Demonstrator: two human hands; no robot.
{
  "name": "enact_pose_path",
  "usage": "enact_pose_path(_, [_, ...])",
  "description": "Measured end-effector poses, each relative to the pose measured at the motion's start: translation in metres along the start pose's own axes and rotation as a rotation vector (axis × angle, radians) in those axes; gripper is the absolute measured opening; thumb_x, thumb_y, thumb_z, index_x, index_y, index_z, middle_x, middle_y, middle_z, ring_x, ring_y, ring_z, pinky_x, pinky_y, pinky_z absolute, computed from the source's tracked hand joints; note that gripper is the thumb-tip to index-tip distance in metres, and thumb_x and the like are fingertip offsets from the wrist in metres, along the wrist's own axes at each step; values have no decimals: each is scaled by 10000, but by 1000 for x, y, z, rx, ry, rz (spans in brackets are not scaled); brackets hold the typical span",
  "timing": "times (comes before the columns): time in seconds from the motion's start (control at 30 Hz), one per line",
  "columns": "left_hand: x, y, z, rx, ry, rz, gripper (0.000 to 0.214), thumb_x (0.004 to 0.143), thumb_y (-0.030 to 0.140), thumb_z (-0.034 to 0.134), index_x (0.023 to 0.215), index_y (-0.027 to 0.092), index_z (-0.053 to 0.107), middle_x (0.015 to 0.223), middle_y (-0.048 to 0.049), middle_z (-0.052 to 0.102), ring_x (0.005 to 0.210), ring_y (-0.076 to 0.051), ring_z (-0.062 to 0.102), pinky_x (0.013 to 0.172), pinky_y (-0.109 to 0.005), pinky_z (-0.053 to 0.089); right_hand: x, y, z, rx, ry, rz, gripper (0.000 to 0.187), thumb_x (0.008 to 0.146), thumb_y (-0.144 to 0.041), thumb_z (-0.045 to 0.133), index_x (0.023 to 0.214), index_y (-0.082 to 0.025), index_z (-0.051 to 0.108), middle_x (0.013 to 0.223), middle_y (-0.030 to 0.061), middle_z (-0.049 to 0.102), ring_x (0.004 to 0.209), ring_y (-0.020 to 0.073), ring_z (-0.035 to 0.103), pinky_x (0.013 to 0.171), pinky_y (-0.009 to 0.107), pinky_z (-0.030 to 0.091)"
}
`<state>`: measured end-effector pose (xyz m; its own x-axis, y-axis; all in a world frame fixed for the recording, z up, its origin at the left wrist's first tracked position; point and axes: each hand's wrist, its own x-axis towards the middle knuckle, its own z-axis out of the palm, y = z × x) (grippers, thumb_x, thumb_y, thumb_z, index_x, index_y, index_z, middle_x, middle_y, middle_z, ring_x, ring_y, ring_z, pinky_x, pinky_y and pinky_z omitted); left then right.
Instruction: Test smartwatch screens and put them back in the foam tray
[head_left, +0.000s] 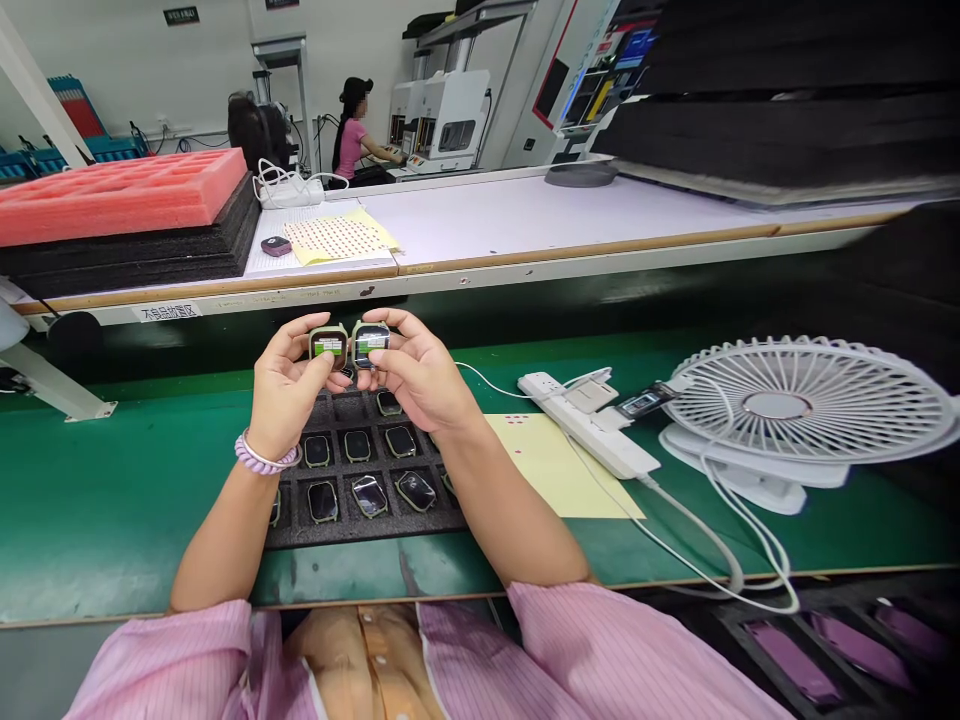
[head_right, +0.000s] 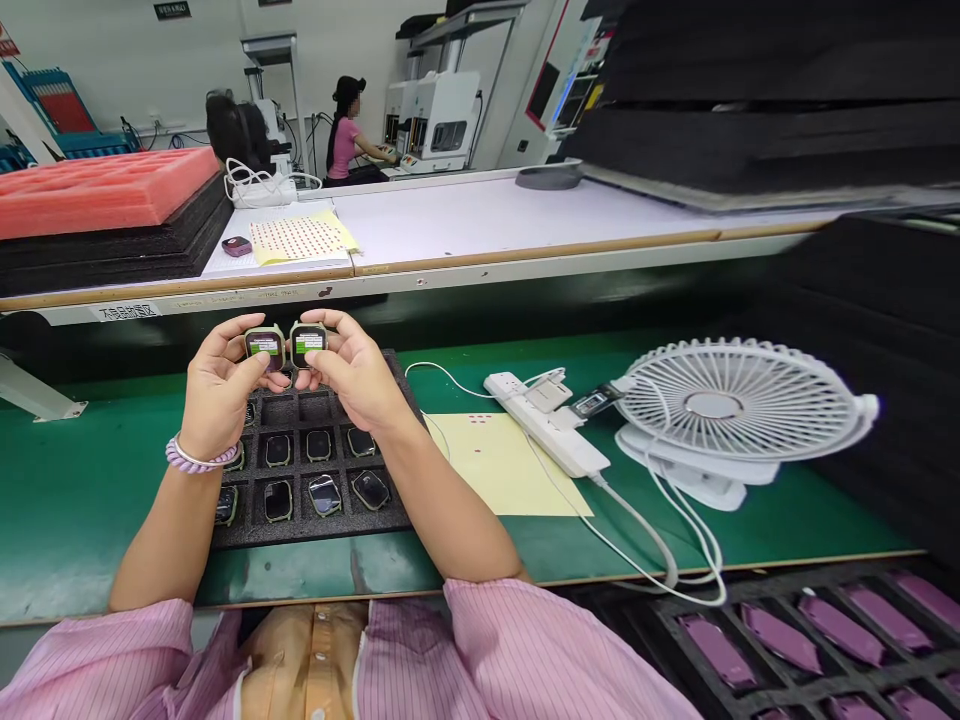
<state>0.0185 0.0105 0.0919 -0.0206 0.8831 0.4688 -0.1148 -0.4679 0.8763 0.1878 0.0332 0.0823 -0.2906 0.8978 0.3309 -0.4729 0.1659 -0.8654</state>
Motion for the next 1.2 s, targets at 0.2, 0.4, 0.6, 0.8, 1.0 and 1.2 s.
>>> enact_pose_path(0.2, [0, -1, 0, -19, -12, 14, 433, 786, 221, 775, 1206, 191, 673, 996, -23, 769, 586, -103, 732, 571, -188, 643, -1, -2, 0, -39, -19, -16, 475, 786, -278, 798, 1177, -223, 533, 838, -52, 693, 586, 88, 648, 582, 235, 516])
enact_pose_path(0.4, [0, 3, 1, -46, -6, -9, 444, 757, 177, 729, 1198, 186, 675, 961, -10, 762, 585, -108, 731, 568, -194, 644, -1, -2, -1, -30, -38, -8, 495, 734, -194, 704, 1199, -232, 540, 817, -69, 696, 619, 102, 672, 602, 245, 537])
enact_pose_path(0.6, [0, -1, 0, -6, 2, 16, 395, 801, 244, 757, 1184, 190, 677, 975, -19, 764, 575, -110, 729, 553, -196, 640, -1, -3, 0, -8, -23, 4, 433, 784, -277, 716, 1178, -222, 547, 820, -59, 692, 582, 103, 657, 580, 259, 540])
enact_pose_path(0.8, [0, -1, -1, 17, -4, 19, 389, 823, 284, 773, 1189, 198, 676, 974, -26, 770, 573, -111, 724, 546, -192, 628, -1, -4, 1, 25, -15, 12, 450, 760, -273, 759, 1158, -220, 557, 797, -64, 689, 576, 106, 666, 571, 241, 528])
enact_pose_path(1.0, [0, 0, -1, -21, -10, 9, 392, 807, 302, 787, 1172, 200, 688, 910, -10, 760, 557, -112, 703, 530, -201, 618, -1, -5, 0, 15, -12, 19, 428, 810, -356, 781, 1152, -222, 561, 841, -37, 725, 557, 99, 653, 558, 237, 522])
enact_pose_path(1.2, [2, -4, -1, 34, 57, 85, 391, 808, 455, 882, 1043, 190, 715, 784, 12, 680, 530, -73, 594, 438, -141, 513, 0, -3, -2, -23, -25, 10, 479, 869, -545, 797, 1141, -223, 570, 854, -25, 725, 554, 90, 646, 530, 219, 509])
